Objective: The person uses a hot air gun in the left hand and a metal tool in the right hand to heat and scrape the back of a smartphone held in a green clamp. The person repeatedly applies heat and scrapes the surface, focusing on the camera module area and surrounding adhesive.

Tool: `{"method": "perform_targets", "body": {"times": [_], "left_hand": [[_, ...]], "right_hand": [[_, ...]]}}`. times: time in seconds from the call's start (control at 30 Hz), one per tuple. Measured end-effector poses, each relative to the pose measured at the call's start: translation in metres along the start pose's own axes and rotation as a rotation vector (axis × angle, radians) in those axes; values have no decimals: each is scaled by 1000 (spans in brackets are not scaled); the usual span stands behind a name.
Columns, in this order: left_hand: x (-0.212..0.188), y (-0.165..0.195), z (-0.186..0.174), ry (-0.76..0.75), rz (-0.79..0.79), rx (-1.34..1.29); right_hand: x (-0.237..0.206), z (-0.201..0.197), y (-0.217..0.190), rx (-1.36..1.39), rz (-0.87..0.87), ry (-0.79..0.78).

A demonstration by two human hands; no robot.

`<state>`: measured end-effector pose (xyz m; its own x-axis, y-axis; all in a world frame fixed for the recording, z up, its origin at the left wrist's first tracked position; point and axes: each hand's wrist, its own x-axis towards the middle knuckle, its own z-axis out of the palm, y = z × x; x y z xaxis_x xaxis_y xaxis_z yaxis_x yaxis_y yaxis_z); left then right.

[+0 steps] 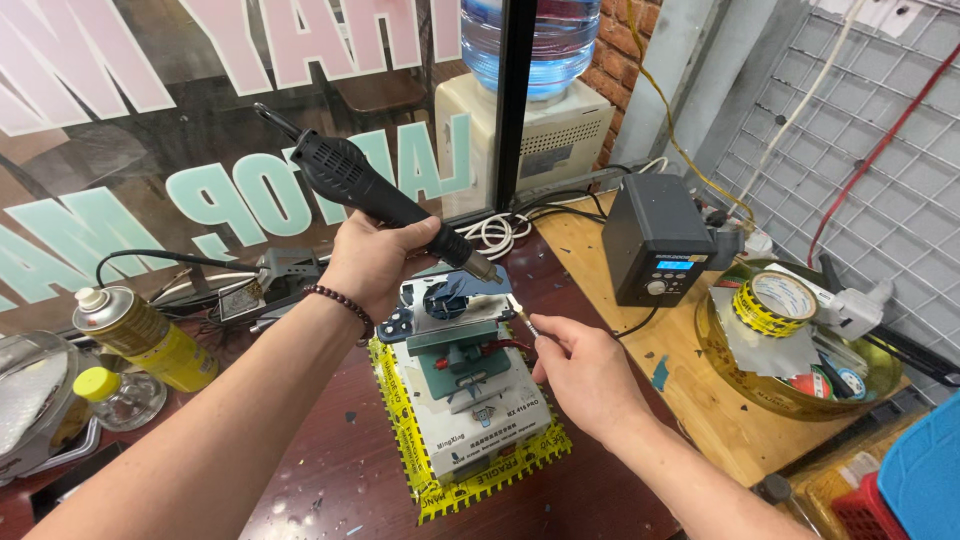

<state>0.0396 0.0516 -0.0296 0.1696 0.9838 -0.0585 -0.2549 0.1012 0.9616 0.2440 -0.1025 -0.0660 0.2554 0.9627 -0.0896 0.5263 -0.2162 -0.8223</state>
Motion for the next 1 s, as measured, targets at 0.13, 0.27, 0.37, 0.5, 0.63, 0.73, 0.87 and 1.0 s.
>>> {"method": "perform_targets", "body": {"times": [0.13, 0.27, 0.37, 0.5, 0.63, 0.73, 0.87, 1.0], "left_hand": [[4, -4, 3, -18, -19, 16], [3, -3, 4, -17, -18, 19], [4, -1, 3, -3, -49, 46], [7, 2, 3, -1, -49, 84], [12, 2, 3, -32, -35, 65], [15, 2, 4, -37, -41, 83], [17, 3, 6, -45, -53, 108], [18, 4, 9, -68, -46, 95]], "right_hand": [[-1, 3, -9, 2, 80, -2], [-3, 6, -19, 17, 132, 6], [-4, 7, -27, 4, 177, 10], [-1, 6, -29, 70, 176, 12], [1, 10, -21, 2, 168, 18], [5, 15, -9, 107, 100, 36], [12, 6, 4, 598, 258, -96], [8, 13, 5, 779, 423, -57]]}}
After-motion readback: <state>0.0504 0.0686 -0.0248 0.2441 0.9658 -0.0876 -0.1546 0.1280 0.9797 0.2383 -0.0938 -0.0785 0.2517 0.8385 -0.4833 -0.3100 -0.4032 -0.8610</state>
